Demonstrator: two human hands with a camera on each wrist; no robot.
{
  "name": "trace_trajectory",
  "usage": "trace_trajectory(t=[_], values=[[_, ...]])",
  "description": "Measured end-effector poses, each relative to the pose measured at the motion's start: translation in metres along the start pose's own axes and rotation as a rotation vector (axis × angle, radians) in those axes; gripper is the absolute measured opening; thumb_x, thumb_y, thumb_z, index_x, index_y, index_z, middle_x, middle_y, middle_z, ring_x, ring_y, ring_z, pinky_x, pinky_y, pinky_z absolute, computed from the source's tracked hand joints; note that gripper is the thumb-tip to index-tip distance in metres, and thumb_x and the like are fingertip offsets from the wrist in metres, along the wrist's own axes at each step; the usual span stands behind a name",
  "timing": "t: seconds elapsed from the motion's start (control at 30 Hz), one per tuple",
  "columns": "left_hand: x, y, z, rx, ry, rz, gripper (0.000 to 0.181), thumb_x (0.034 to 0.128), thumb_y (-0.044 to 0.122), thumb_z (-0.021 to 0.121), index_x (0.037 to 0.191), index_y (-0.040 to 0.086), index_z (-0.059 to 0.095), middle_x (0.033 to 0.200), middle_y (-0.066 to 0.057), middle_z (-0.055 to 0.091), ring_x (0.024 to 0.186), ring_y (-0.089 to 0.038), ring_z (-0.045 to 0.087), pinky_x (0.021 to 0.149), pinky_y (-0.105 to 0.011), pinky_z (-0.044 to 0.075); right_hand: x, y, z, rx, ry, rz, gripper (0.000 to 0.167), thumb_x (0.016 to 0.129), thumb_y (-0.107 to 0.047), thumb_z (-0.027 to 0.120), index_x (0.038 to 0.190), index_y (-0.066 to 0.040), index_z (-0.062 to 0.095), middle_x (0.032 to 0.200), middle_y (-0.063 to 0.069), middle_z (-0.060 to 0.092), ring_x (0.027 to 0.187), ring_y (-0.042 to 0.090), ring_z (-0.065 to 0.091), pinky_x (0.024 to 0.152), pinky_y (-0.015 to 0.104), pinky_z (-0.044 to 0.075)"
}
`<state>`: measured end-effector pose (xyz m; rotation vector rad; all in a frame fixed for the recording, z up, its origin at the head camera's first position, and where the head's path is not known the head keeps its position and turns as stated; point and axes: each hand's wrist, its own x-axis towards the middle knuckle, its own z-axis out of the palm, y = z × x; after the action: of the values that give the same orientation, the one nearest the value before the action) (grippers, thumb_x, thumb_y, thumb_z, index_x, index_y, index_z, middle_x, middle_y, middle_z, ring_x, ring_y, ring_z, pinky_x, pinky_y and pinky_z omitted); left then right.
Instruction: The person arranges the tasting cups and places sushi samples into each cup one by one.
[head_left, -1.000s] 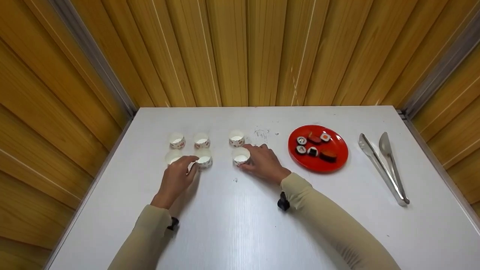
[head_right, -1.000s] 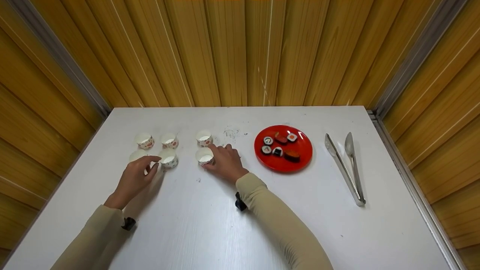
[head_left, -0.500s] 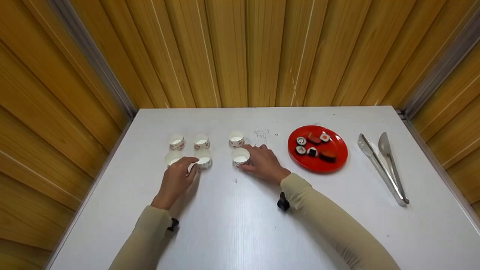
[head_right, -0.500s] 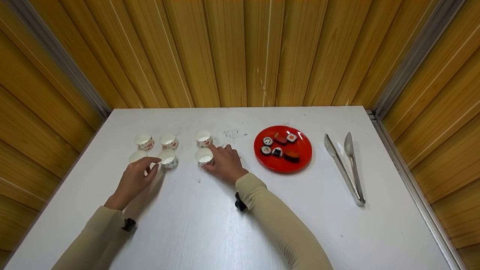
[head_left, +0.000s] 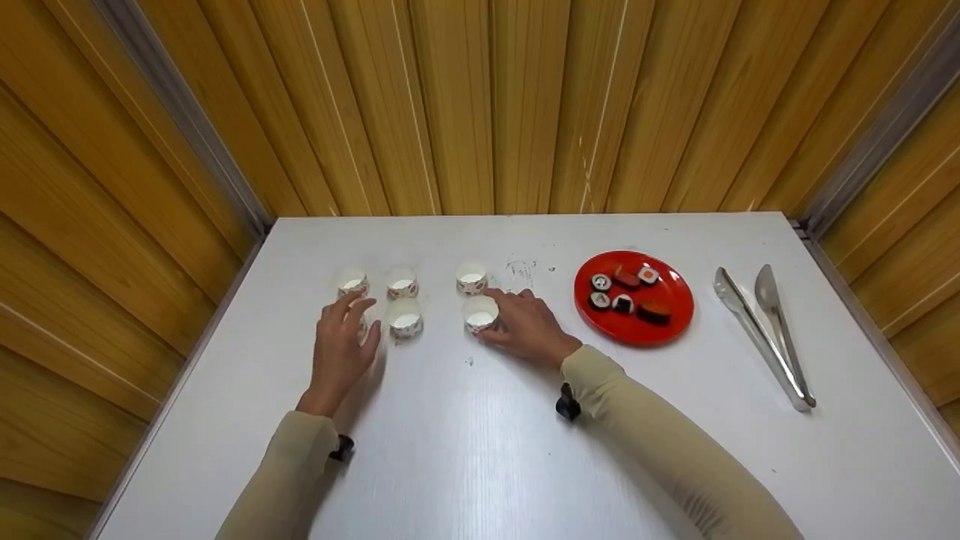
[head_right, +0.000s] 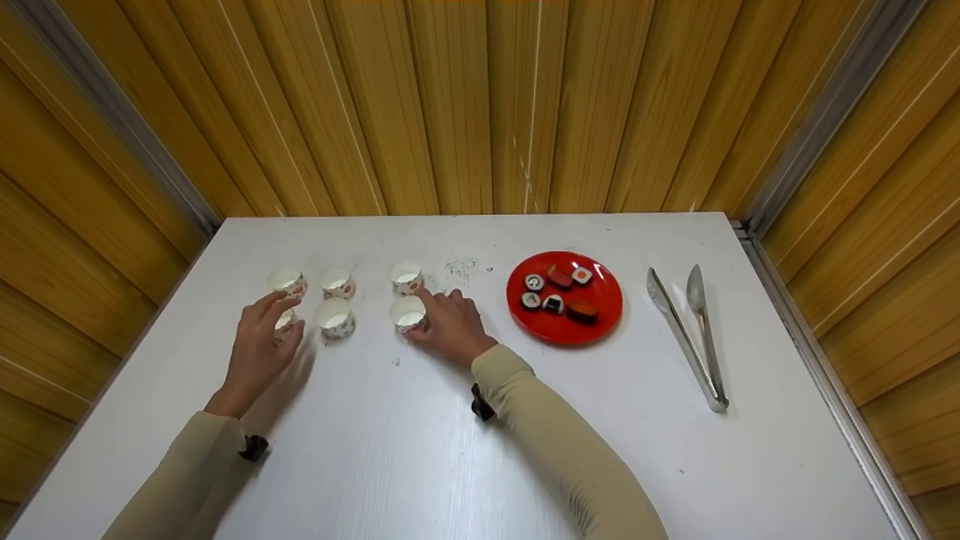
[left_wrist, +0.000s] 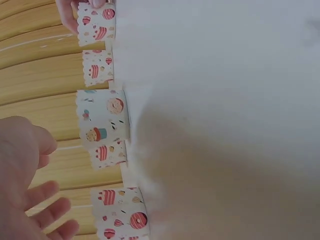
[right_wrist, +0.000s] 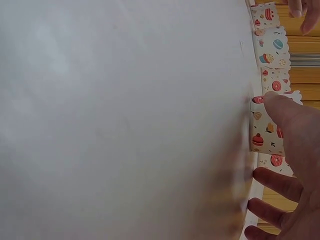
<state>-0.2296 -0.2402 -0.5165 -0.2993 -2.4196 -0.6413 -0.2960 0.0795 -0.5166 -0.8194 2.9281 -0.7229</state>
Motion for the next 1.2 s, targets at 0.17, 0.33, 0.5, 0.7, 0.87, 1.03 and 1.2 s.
trace_trajectory(t=[0.17,0.33,0.5,0.7,0.87,1.03,1.2], values=[[0.000,-0.011,0.000,-0.009,0.018,-0.104,0.054,0.0864,0.013,0.081,0.136,0.004,0.062,0.145,-0.028,0.050,0.125,-0.049,0.049,0.094,-0.066,0.042,-0.001,0.000,-0.002,-0.007,-0.027,0.002,0.083,0.090,-0.050,0.077,0.157,-0.020,0.040,0.132,0.003,0.067,0.107,0.027,0.054,0.092,0.045,0.045],[-0.001,-0.019,-0.002,-0.029,-0.043,-0.241,0.072,0.0860,0.020,0.084,0.146,0.000,0.049,0.148,-0.029,0.044,0.124,-0.049,0.048,0.098,-0.065,0.041,-0.004,0.003,-0.006,0.001,-0.023,-0.008,0.085,0.090,-0.052,0.076,0.159,-0.021,0.036,0.139,0.006,0.063,0.111,0.028,0.053,0.096,0.046,0.045],[0.000,-0.026,-0.005,-0.050,-0.075,-0.366,0.079,0.0872,0.023,0.083,0.150,-0.003,0.043,0.146,-0.026,0.048,0.122,-0.045,0.047,0.102,-0.059,0.037,-0.008,0.005,-0.013,-0.015,0.000,-0.049,0.082,0.091,-0.051,0.074,0.159,-0.024,0.037,0.149,0.006,0.056,0.122,0.029,0.052,0.102,0.048,0.043],[0.001,-0.030,-0.006,-0.090,-0.088,-0.445,0.072,0.0906,0.022,0.079,0.150,-0.002,0.045,0.143,-0.026,0.053,0.123,-0.042,0.046,0.103,-0.055,0.037,-0.013,0.012,-0.021,-0.035,0.011,-0.093,0.083,0.091,-0.050,0.076,0.159,-0.021,0.038,0.152,0.006,0.053,0.129,0.029,0.050,0.109,0.048,0.041],[-0.002,-0.032,-0.005,-0.087,-0.118,-0.469,0.056,0.0942,0.015,0.074,0.144,-0.002,0.054,0.136,-0.024,0.060,0.125,-0.039,0.047,0.104,-0.053,0.039,-0.018,0.019,-0.032,-0.036,0.023,-0.099,0.082,0.091,-0.047,0.077,0.158,-0.022,0.039,0.151,0.006,0.052,0.132,0.028,0.048,0.111,0.049,0.041],[-0.003,-0.032,-0.006,-0.057,-0.145,-0.481,0.038,0.0975,0.013,0.069,0.131,-0.005,0.064,0.128,-0.022,0.065,0.125,-0.037,0.049,0.106,-0.053,0.039,-0.024,0.027,-0.044,-0.049,0.085,-0.127,0.078,0.092,-0.047,0.076,0.157,-0.019,0.042,0.150,0.007,0.053,0.132,0.028,0.049,0.109,0.049,0.043],[-0.004,-0.031,-0.008,-0.036,-0.146,-0.448,0.024,0.0988,0.014,0.068,0.116,-0.004,0.070,0.133,-0.021,0.061,0.127,-0.038,0.047,0.107,-0.056,0.036,-0.033,0.040,-0.057,-0.063,0.121,-0.107,0.076,0.092,-0.045,0.076,0.156,-0.018,0.043,0.151,0.007,0.053,0.131,0.029,0.049,0.109,0.050,0.043]])
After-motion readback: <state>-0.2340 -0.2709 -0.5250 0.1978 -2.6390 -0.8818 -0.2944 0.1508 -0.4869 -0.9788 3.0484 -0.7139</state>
